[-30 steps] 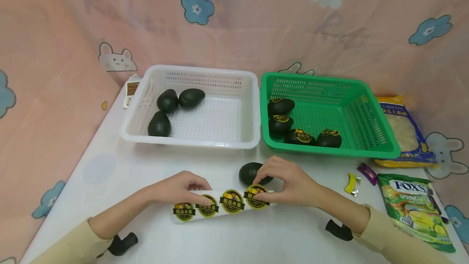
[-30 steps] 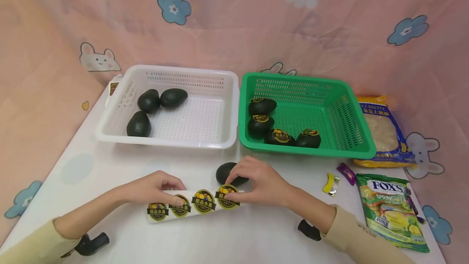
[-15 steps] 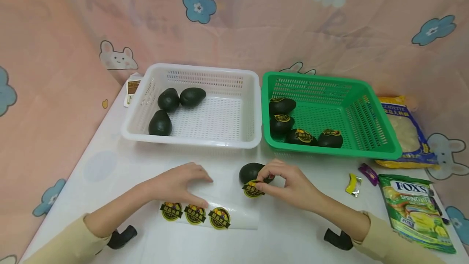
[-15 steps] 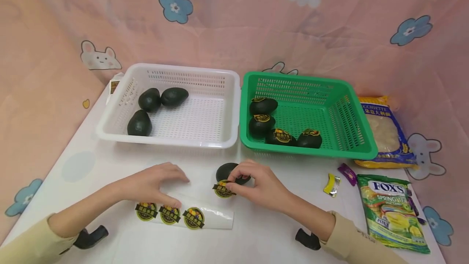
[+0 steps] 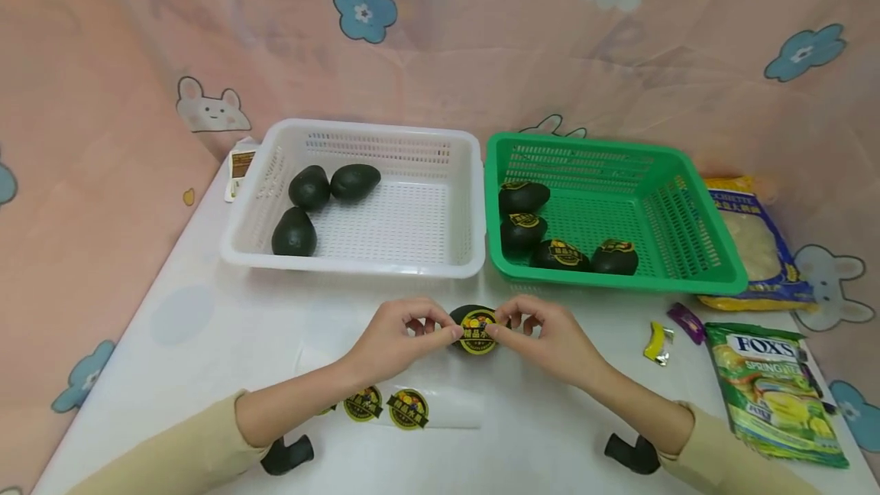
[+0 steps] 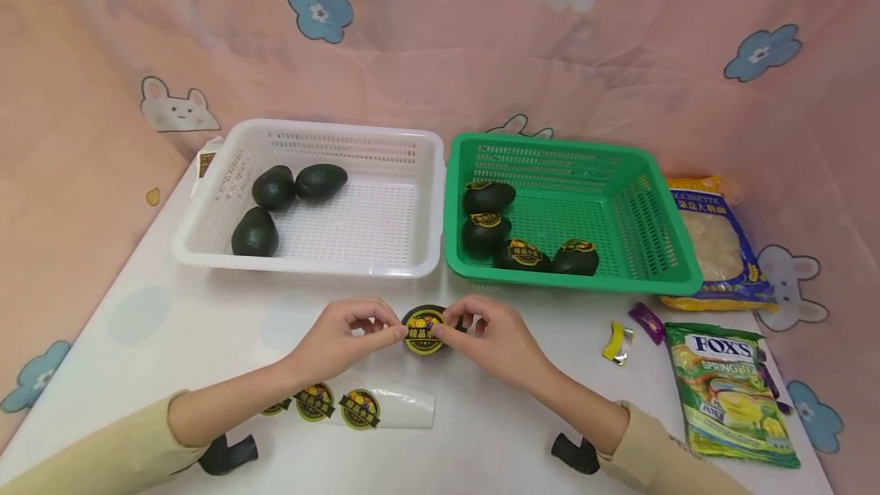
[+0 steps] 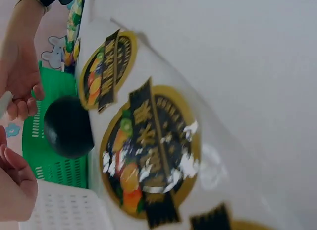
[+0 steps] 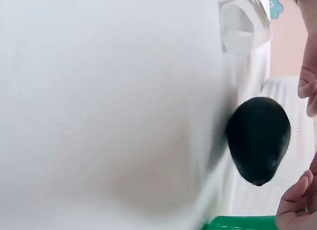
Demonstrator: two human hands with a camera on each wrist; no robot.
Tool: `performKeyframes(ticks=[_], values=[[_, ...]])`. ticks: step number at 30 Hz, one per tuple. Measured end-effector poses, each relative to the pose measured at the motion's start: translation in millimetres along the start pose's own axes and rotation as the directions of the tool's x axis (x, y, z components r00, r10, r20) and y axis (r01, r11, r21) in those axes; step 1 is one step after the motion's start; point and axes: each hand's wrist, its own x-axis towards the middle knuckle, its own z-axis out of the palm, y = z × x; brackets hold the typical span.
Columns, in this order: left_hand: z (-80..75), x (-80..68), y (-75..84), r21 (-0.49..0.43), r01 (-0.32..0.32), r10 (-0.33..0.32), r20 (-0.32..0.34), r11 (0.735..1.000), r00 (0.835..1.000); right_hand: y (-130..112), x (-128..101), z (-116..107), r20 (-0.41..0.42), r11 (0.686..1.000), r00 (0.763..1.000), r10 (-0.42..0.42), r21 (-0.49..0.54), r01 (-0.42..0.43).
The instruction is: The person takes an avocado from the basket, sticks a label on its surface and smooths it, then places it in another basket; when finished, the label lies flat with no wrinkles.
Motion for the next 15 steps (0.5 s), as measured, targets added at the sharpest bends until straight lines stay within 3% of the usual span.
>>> performKeyframes(ticks=[3, 7, 12, 15], values=[[5.9, 0.9, -5.8, -0.003, 0.058, -0.058, -0.028, 0.998, 0.998, 6.5, 0.0, 0.6, -0.018, 0.999, 0.999, 0.050, -0.005, -0.050], [10.8, 3.6, -15.6, 0.081, 0.107, -0.103, -0.060, 0.991, 0.993, 16.3, 3.7, 3.9, -0.028, 0.995, 0.998, 0.061, -0.073, -0.063], [12.7, 6.6, -26.1, 0.227, 0.103, -0.092, -0.056, 0.968, 0.994, 28.5, 10.0, 8.8, -0.040, 0.985, 0.999, 0.021, -0.170, -0.027], [12.0, 6.9, -28.3, 0.334, 0.074, -0.055, -0.066, 0.940, 0.996, 33.1, 11.3, 10.2, -0.056, 0.983, 0.997, -0.052, -0.176, 0.041]])
